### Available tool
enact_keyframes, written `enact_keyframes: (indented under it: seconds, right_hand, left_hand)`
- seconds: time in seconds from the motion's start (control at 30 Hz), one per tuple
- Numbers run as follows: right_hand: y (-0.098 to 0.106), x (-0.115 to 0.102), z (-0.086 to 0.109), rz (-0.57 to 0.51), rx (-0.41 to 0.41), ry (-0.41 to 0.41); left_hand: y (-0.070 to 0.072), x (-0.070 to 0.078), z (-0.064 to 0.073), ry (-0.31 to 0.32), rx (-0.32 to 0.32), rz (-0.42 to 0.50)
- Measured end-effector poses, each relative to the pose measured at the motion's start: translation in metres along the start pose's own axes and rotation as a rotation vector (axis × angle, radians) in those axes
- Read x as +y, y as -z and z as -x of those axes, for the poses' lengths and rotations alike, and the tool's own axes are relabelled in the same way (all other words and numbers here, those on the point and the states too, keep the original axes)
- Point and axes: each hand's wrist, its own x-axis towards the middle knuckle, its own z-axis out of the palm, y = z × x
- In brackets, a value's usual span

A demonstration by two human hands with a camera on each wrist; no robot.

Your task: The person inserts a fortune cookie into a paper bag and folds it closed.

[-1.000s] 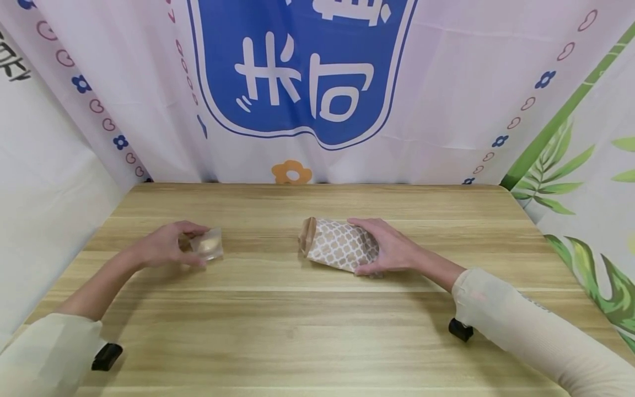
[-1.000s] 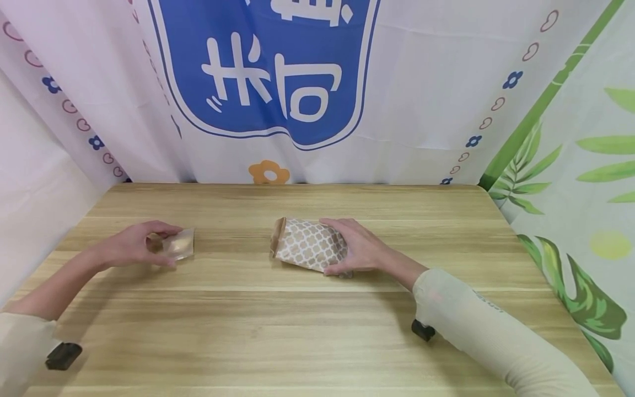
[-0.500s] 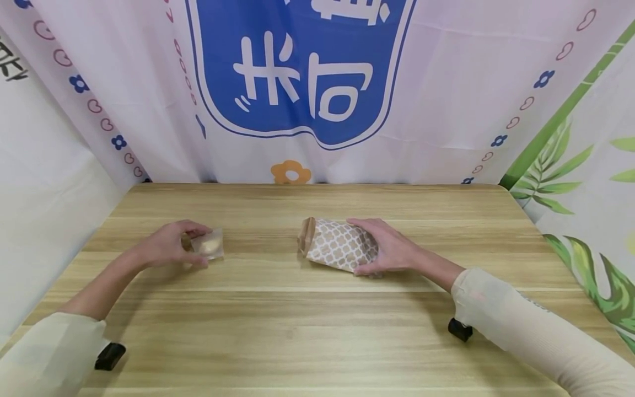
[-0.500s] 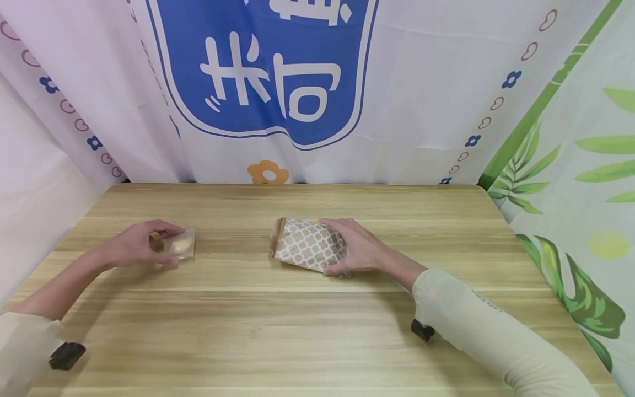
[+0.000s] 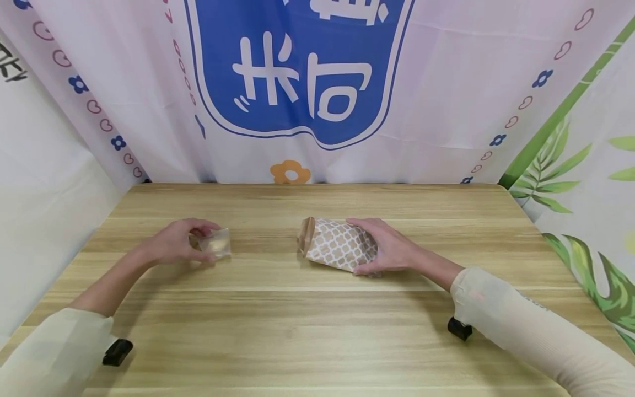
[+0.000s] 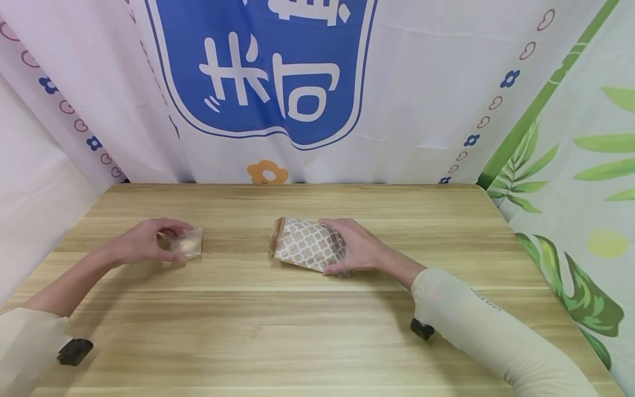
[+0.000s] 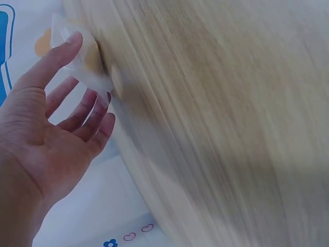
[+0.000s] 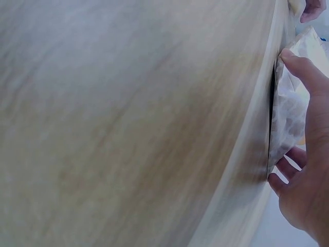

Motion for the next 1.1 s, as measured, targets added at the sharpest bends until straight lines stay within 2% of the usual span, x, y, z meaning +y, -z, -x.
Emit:
enact_keyframes:
  seconds: [0.23,0.43,0.6,1.1]
  right_hand:
    - [0.0,0.0,0.0,0.002,-0.002,0.001]
    - [0.001,-0.001,0.0,0.002,0.001,0.004]
    - [0.001,-0.001,0.0,0.003,0.001,0.0]
    - [0.001,-0.003,0.001,0.011,-0.008,-0.035]
  left_hand:
    - [0.0,0.004,-0.003,-0.006,0.004,-0.009]
    - [-0.003,0.01,-0.005,-0.005,0.035,0.047]
    - [-0.004,0.013,-0.007,-0.032,0.056,0.077]
    - [-0.012,0.02,-0.015,-0.072,0.057,0.116]
